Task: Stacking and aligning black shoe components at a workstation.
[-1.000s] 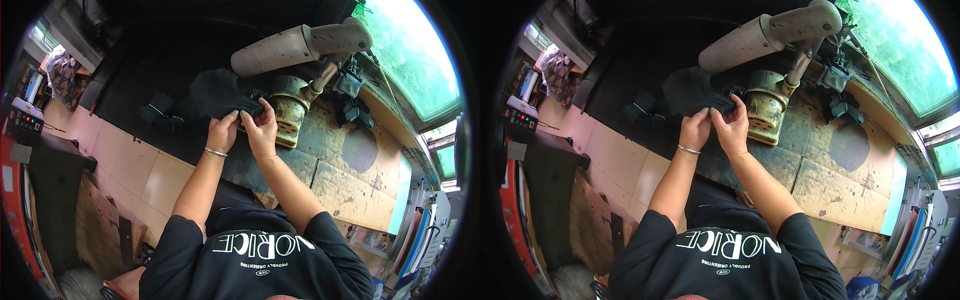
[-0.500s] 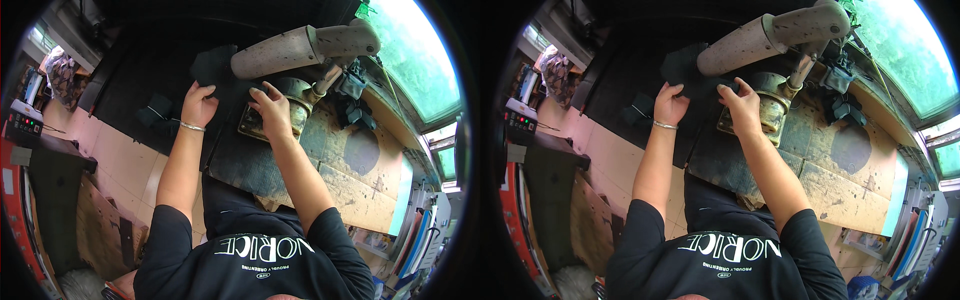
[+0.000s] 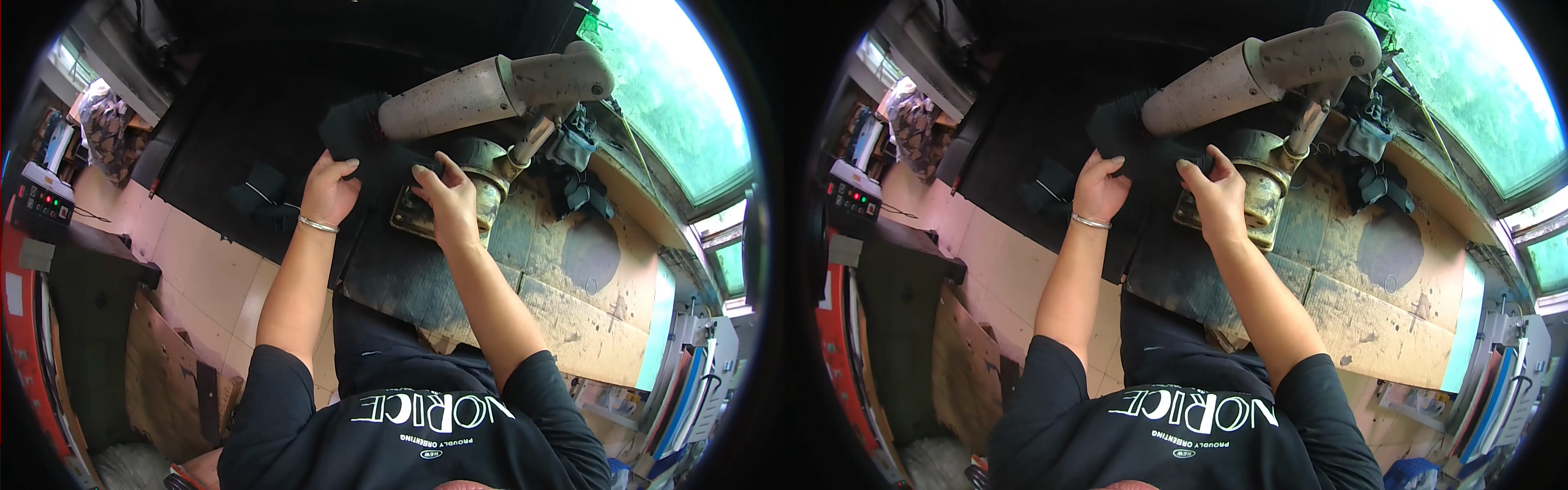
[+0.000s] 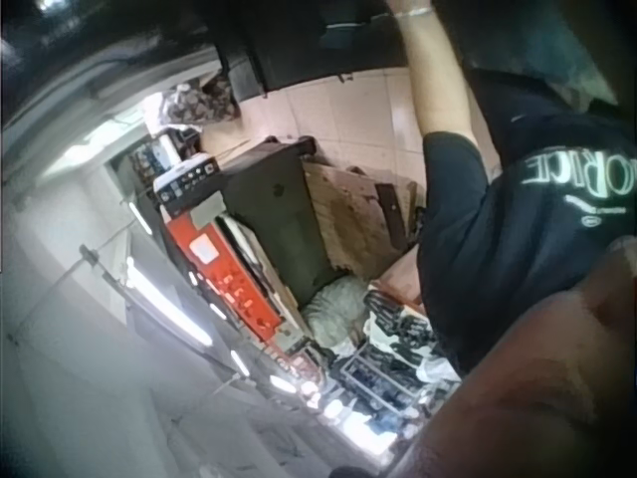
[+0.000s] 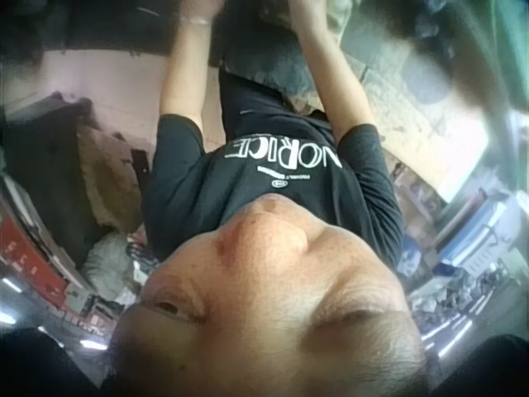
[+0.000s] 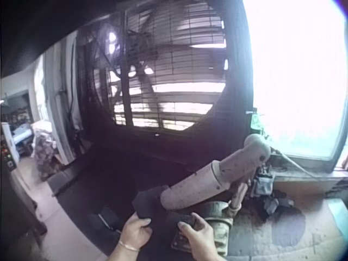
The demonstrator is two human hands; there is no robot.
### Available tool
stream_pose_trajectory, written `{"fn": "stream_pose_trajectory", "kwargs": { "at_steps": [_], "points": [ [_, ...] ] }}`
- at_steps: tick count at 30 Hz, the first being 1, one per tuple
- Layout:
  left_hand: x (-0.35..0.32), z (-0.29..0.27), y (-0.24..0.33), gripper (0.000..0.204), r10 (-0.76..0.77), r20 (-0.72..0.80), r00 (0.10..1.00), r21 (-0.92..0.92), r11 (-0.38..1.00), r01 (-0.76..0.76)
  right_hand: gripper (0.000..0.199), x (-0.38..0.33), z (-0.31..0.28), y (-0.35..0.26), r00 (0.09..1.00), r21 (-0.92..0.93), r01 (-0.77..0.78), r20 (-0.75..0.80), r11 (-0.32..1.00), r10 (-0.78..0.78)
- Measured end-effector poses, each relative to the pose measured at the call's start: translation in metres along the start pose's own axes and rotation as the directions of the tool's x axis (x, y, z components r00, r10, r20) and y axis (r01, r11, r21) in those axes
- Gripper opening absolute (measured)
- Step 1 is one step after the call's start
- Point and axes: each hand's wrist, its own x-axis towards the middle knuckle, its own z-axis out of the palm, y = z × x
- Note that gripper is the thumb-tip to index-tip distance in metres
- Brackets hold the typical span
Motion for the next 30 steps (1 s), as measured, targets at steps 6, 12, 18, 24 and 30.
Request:
{"fn": "stream_pose_trajectory", "kwargs": {
  "at_steps": [6, 12, 18, 24, 30],
  "points": [
    [-0.015, 0.007, -0.003, 0.050, -0.003, 0.001, 1.000, 0.011, 1.000, 0.003, 0.073, -0.016, -0.002, 0.004, 1.000, -0.031, 0.025, -0.003, 0.999, -0.025],
    [-0.026, 0.006, -0.007, 0.053, -0.025, -0.002, 1.000, 0.003, 1.000, 0.025, 0.067, -0.031, -0.003, 0.008, 0.998, 0.053, 0.050, -0.044, 0.997, -0.047],
    [-0.035, 0.004, -0.012, 0.050, -0.052, 0.012, 0.999, -0.036, 0.998, 0.053, 0.067, -0.043, -0.006, 0.016, 0.994, 0.042, 0.086, -0.066, 0.995, -0.083],
    [-0.025, -0.010, -0.013, 0.043, -0.028, -0.108, 0.994, -0.030, 0.999, 0.024, 0.069, -0.037, 0.002, 0.008, 0.994, 0.042, 0.094, -0.050, 0.995, -0.092],
    [0.008, -0.010, 0.008, 0.041, 0.075, -0.044, 0.996, 0.226, 0.972, -0.063, 0.072, 0.003, 0.012, 0.005, 0.994, -0.044, 0.106, -0.014, 0.993, -0.107]
  ]
}}
